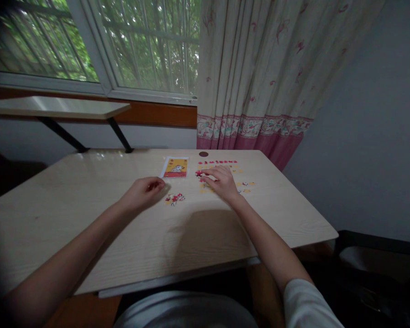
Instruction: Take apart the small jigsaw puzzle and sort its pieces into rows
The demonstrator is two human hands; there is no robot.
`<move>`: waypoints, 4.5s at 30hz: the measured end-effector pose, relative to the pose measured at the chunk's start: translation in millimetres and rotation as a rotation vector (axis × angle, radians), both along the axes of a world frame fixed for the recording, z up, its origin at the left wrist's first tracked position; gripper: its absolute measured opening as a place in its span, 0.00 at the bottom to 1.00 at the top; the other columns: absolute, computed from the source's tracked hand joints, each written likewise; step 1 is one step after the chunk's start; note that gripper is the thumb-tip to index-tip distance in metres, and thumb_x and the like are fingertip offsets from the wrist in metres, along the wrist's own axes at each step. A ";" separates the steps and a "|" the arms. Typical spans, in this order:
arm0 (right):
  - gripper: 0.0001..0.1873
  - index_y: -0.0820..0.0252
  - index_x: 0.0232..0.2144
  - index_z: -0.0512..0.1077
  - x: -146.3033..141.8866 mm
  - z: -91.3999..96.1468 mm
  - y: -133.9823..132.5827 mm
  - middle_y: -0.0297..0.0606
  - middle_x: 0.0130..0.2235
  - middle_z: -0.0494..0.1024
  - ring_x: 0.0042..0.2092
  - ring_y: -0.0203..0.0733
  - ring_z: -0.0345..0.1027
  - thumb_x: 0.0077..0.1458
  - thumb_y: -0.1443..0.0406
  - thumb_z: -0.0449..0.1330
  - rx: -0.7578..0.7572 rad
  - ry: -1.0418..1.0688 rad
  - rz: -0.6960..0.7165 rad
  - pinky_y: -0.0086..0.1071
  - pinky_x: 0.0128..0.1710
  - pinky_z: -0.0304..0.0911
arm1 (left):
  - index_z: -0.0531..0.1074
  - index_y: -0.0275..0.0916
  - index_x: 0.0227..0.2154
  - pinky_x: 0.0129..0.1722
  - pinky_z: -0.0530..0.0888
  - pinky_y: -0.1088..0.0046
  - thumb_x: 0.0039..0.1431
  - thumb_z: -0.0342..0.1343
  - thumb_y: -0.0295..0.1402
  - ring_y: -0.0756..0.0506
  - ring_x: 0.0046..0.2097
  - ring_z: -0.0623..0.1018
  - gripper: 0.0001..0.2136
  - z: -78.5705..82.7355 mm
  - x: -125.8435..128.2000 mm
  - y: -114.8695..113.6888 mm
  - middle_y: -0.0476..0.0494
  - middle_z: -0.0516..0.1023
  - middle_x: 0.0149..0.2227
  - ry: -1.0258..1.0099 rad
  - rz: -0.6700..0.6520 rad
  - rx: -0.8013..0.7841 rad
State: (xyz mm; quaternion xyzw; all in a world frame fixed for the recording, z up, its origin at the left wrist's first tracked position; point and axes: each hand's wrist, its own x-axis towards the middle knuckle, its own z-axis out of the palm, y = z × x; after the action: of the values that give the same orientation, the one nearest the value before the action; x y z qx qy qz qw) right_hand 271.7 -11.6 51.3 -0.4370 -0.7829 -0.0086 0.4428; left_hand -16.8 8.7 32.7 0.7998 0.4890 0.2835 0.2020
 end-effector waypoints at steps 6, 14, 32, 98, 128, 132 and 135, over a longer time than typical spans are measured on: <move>0.11 0.54 0.36 0.76 2.9 -0.9 2.2 0.38 0.36 0.78 0.38 0.41 0.68 0.53 0.57 0.59 -0.001 -0.029 0.028 0.37 0.44 0.57 | 0.73 0.38 0.33 0.27 0.60 0.74 0.55 0.46 0.37 0.48 0.27 0.69 0.12 2.7 -18.4 7.6 0.44 0.74 0.27 0.253 0.017 0.121; 0.12 0.58 0.37 0.75 51.1 -1.3 24.7 0.41 0.39 0.78 0.42 0.42 0.68 0.53 0.59 0.58 -0.106 -0.174 -0.110 0.36 0.46 0.57 | 0.73 0.37 0.34 0.27 0.61 0.74 0.57 0.44 0.37 0.47 0.28 0.70 0.14 5.6 -18.0 5.6 0.42 0.76 0.30 0.355 0.010 0.146; 0.13 0.60 0.29 0.75 108.4 -33.4 48.4 0.38 0.28 0.77 0.27 0.35 0.65 0.50 0.57 0.57 -0.518 -0.320 -0.413 0.27 0.26 0.53 | 0.74 0.39 0.34 0.27 0.62 0.73 0.55 0.46 0.36 0.47 0.28 0.70 0.12 5.2 -20.2 7.1 0.43 0.75 0.29 0.312 0.023 0.141; 0.05 0.61 0.28 0.73 -63.1 -53.0 -0.9 0.35 0.30 0.74 0.35 0.36 0.65 0.49 0.64 0.62 -0.427 -0.114 0.152 0.30 0.39 0.58 | 0.72 0.38 0.30 0.32 0.65 0.74 0.57 0.47 0.34 0.47 0.34 0.71 0.09 -6.3 25.5 -17.6 0.45 0.72 0.31 0.387 -0.226 0.198; 0.14 0.56 0.42 0.73 -52.6 -38.6 0.1 0.38 0.35 0.76 0.39 0.38 0.67 0.55 0.59 0.57 -0.148 -0.117 0.386 0.32 0.42 0.60 | 0.73 0.33 0.20 0.28 0.68 0.73 0.41 0.58 0.33 0.51 0.25 0.71 0.07 -13.5 37.0 -12.8 0.45 0.75 0.22 -0.575 -0.129 -0.471; 0.14 0.57 0.42 0.73 -49.0 -36.2 0.1 0.39 0.35 0.76 0.39 0.39 0.66 0.56 0.58 0.56 -0.096 -0.152 0.324 0.34 0.42 0.59 | 0.73 0.33 0.24 0.27 0.67 0.73 0.45 0.57 0.37 0.50 0.26 0.71 0.10 -14.0 37.5 -10.7 0.44 0.76 0.23 -0.575 -0.111 -0.445; 0.15 0.58 0.42 0.73 -42.1 -30.7 -1.2 0.40 0.35 0.76 0.39 0.40 0.66 0.56 0.57 0.55 -0.045 -0.148 0.241 0.35 0.43 0.58 | 0.74 0.33 0.26 0.27 0.67 0.73 0.50 0.54 0.40 0.49 0.27 0.72 0.13 -15.1 35.7 -8.1 0.43 0.76 0.25 -0.500 -0.079 -0.358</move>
State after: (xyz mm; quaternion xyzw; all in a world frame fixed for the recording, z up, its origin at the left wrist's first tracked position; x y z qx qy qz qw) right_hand 229.5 -12.8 20.6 -0.3480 -0.8600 0.0301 0.3719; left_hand 18.9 0.6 17.5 0.6753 0.4350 0.3726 0.4646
